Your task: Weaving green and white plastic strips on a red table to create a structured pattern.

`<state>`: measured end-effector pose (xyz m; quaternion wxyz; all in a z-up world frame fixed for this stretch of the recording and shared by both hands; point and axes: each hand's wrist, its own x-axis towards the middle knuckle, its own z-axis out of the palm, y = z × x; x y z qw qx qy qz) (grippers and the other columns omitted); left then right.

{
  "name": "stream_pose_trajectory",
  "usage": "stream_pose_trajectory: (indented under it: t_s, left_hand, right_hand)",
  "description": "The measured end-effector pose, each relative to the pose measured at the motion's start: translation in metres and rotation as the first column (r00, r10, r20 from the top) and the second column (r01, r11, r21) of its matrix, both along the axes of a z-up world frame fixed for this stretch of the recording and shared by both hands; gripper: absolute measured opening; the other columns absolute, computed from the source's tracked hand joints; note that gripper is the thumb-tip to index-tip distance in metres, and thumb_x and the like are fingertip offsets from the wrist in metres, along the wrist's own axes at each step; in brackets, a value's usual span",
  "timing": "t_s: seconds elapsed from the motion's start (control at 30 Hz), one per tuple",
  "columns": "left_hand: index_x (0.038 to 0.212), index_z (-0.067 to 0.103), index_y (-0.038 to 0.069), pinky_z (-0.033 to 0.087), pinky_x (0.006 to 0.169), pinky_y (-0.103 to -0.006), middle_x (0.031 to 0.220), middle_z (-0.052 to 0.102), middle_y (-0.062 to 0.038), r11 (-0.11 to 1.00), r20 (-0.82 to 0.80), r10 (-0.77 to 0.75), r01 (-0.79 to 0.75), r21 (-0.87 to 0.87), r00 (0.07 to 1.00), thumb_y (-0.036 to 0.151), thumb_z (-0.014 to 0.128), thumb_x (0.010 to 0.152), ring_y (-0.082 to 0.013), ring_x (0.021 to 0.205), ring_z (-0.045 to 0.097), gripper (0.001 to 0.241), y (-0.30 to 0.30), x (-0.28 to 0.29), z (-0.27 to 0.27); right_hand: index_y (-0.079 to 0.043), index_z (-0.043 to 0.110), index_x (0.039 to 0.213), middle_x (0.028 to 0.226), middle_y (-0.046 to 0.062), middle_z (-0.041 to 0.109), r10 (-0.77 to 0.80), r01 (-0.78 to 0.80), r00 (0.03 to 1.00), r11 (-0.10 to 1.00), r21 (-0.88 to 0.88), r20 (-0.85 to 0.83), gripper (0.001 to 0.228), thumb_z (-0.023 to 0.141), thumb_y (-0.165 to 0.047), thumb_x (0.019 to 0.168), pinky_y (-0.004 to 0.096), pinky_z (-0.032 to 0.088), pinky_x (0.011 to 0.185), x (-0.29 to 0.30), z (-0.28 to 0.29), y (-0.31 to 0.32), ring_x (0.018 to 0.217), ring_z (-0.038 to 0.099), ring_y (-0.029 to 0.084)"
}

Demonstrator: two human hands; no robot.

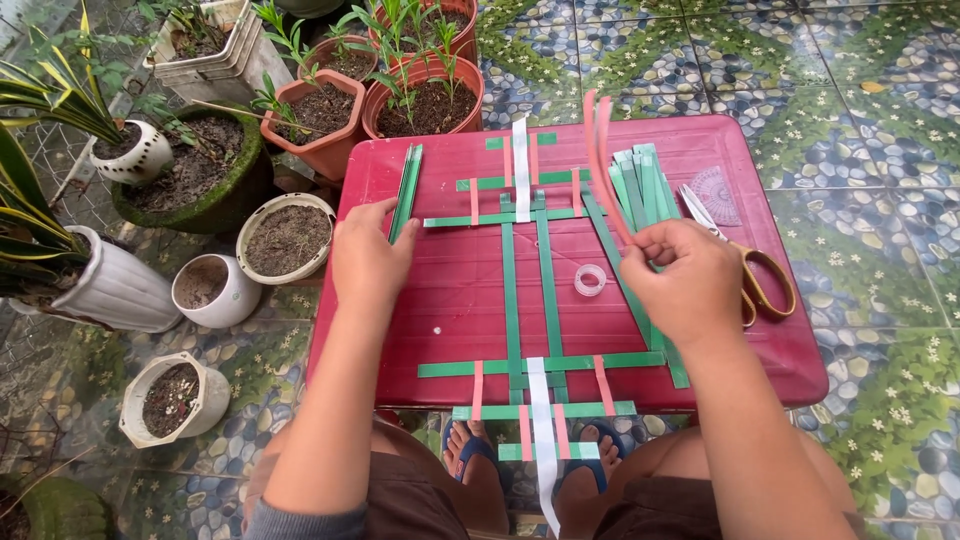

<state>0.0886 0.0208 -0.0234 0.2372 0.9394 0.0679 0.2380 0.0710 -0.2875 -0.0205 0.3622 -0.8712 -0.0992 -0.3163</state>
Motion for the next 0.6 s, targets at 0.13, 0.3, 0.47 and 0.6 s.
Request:
stream_pose_trajectory:
  t_s: [0.13, 0.3, 0.47, 0.6]
  left_hand:
    - [0.095, 0.066, 0.011, 0.049, 0.071, -0.0369, 0.082, 0.063, -0.013, 0.846, 0.151, -0.177, 0.228, -0.483, 0.973, 0.018, 0.064, 0.079, -0.0288, 0.080, 0.062, 0.018, -0.060, -0.028, 0.014]
    - [0.095, 0.067, 0.006, 0.054, 0.063, -0.0299, 0.073, 0.065, -0.012, 0.331, 0.059, -0.433, 0.220, -0.918, 0.900, 0.022, 0.066, 0.079, -0.0150, 0.070, 0.062, 0.022, -0.117, -0.057, 0.010]
    - [0.094, 0.066, 0.000, 0.054, 0.057, -0.0270, 0.067, 0.064, -0.010, 0.119, 0.060, -0.396, 0.116, -0.986, 0.916, 0.017, 0.063, 0.082, -0.0129, 0.062, 0.062, 0.021, -0.129, -0.064, 0.014]
    - [0.092, 0.068, 0.000, 0.054, 0.055, -0.0287, 0.068, 0.066, -0.014, 0.102, 0.034, -0.356, 0.076, -0.992, 0.934, 0.015, 0.064, 0.081, -0.0146, 0.060, 0.064, 0.018, -0.124, -0.060, 0.000]
  right_hand:
    - [-0.016, 0.063, 0.065, 0.056, -0.006, 0.056, 0.063, -0.062, 0.995, 0.998, -0.015, 0.081, 0.010, 0.070, -0.009, 0.061, 0.023, 0.047, 0.057, -0.011, 0.003, 0.034, 0.056, 0.057, 0.012]
    - [-0.017, 0.062, 0.064, 0.054, -0.007, 0.053, 0.180, -0.173, 0.968, 0.984, -0.050, 0.177, 0.011, 0.065, -0.007, 0.063, 0.023, 0.047, 0.050, -0.028, 0.014, 0.058, 0.049, 0.053, 0.011]
    - [-0.015, 0.062, 0.068, 0.057, -0.005, 0.051, 0.213, -0.189, 0.950, 0.974, -0.122, 0.227, 0.011, 0.064, -0.005, 0.065, 0.025, 0.047, 0.051, -0.033, 0.022, 0.065, 0.051, 0.053, 0.014]
    - [-0.013, 0.061, 0.072, 0.060, -0.002, 0.050, 0.243, -0.181, 0.935, 0.954, -0.241, 0.260, 0.014, 0.063, -0.002, 0.064, 0.029, 0.047, 0.051, -0.035, 0.022, 0.069, 0.054, 0.054, 0.018]
